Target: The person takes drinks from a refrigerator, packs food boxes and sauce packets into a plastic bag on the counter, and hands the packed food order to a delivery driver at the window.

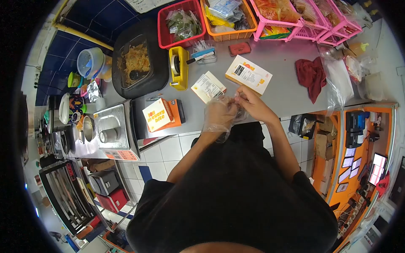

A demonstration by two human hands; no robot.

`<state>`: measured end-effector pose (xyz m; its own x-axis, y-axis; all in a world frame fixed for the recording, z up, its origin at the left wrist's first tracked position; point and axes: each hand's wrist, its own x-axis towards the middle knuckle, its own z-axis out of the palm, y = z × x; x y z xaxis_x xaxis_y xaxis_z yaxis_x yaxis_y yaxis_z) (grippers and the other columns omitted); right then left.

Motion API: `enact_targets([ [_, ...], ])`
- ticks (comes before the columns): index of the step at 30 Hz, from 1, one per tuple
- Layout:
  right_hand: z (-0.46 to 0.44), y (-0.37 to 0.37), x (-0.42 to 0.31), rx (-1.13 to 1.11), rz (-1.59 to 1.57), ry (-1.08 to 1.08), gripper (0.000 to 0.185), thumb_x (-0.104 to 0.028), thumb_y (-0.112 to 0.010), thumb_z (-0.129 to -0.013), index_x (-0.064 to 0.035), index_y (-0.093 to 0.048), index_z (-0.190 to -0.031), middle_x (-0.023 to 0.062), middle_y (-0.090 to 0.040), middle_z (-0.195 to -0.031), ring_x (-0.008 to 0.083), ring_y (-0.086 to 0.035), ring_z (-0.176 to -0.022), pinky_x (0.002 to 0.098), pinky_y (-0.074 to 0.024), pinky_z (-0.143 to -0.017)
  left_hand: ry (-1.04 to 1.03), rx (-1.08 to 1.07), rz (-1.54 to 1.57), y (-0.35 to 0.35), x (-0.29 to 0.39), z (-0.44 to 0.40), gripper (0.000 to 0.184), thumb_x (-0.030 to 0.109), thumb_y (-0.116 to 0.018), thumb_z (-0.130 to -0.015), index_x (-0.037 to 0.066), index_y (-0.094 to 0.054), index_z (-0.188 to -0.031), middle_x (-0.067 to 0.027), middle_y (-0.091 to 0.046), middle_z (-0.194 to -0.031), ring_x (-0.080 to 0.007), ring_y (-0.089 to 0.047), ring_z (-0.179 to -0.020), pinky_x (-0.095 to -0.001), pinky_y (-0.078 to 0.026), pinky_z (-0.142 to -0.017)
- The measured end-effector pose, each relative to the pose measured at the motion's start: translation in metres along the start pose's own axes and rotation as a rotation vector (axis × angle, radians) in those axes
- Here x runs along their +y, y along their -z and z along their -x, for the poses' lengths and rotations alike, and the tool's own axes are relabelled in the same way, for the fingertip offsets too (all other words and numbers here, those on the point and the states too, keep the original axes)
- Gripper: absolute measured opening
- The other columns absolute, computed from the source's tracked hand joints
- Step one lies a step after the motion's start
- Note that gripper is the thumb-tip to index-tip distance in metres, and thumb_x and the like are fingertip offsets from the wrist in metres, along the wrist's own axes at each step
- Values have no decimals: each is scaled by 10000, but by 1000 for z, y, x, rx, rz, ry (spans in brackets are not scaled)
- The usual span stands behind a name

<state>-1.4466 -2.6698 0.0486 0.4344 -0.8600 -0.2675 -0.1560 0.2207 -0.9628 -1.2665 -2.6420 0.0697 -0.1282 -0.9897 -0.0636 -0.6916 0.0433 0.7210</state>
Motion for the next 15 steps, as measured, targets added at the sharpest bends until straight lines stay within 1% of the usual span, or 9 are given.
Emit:
enact_targets([
  [2,-1,3,2,-16,18,14,113,-157,-566,-1057,-72,-500,-1089,8,-571,-889,90,-551,-838,255,-449,-742,-26,22,-93,-5,-10,-4,263,244,-618,-919,39,-754,-1012,-210,-716,-960,-352,-703,-913,-419,-540,-853],
  [4,-2,4,1,-29,28,31,116,-171,-565,-1059,-78,-503,-1091,12,-582,-892,88,-556,-828,254,-451,-735,-9,-86,260,-7,-26,-9,251,248,-615,-930,29,-735,-956,-215,-709,-934,-338,-698,-873,-435,-532,-801],
  [5,-1,5,0,-48,13,36,119,-179,-566,-1059,-82,-506,-1094,14,-587,-891,85,-560,-819,254,-453,-728,-10,-89,258,-10,-31,-8,251,248,-615,-930,29,-735,-956,-215,-709,-934,-338,-698,-873,-435,-532,-801],
  [7,-1,7,-7,-61,-1,40,122,-186,-566,-1059,-86,-509,-1096,16,-592,-890,82,-563,-809,254,-455,-721,219,-272,871,-10,-31,-6,228,247,-675,-915,22,-716,-921,-135,-700,-888,-233,-676,-844,-362,-525,-811],
  [8,-1,8,-11,-84,-2,20,108,-183,-560,-1063,-90,-516,-1092,-8,-570,-891,71,-539,-821,243,-437,-731,220,-277,871,-11,-31,-5,228,247,-675,-915,22,-716,-921,-135,-700,-888,-233,-676,-844,-362,-525,-811],
  [10,-2,8,-10,-105,-2,4,94,-180,-554,-1067,-93,-524,-1088,-31,-548,-891,60,-514,-833,232,-419,-740,371,-414,1188,-4,-26,-6,201,228,-724,-896,29,-705,-911,-66,-680,-869,-161,-636,-831,-306,-507,-804],
  [11,-3,8,-3,-84,-6,32,94,-180,-554,-1067,-91,-527,-1080,-29,-551,-897,60,-520,-849,235,-422,-750,370,-416,1187,-8,-32,-6,201,228,-724,-896,29,-705,-911,-66,-680,-869,-161,-636,-831,-306,-507,-804],
  [13,-5,7,0,-64,-8,62,94,-180,-554,-1067,-89,-531,-1072,-26,-554,-903,60,-526,-865,238,-426,-759,39,-309,852,-10,-41,-9,238,253,-743,-890,34,-702,-972,-75,-679,-863,-194,-646,-833,-310,-503,-785],
  [15,-5,6,3,-8,13,72,74,-161,-543,-1064,-88,-533,-1063,-21,-557,-911,64,-529,-896,245,-429,-789,-42,-191,659,-3,-34,-5,242,260,-740,-897,45,-698,-998,-75,-679,-858,-221,-648,-849,-342,-500,-810],
])
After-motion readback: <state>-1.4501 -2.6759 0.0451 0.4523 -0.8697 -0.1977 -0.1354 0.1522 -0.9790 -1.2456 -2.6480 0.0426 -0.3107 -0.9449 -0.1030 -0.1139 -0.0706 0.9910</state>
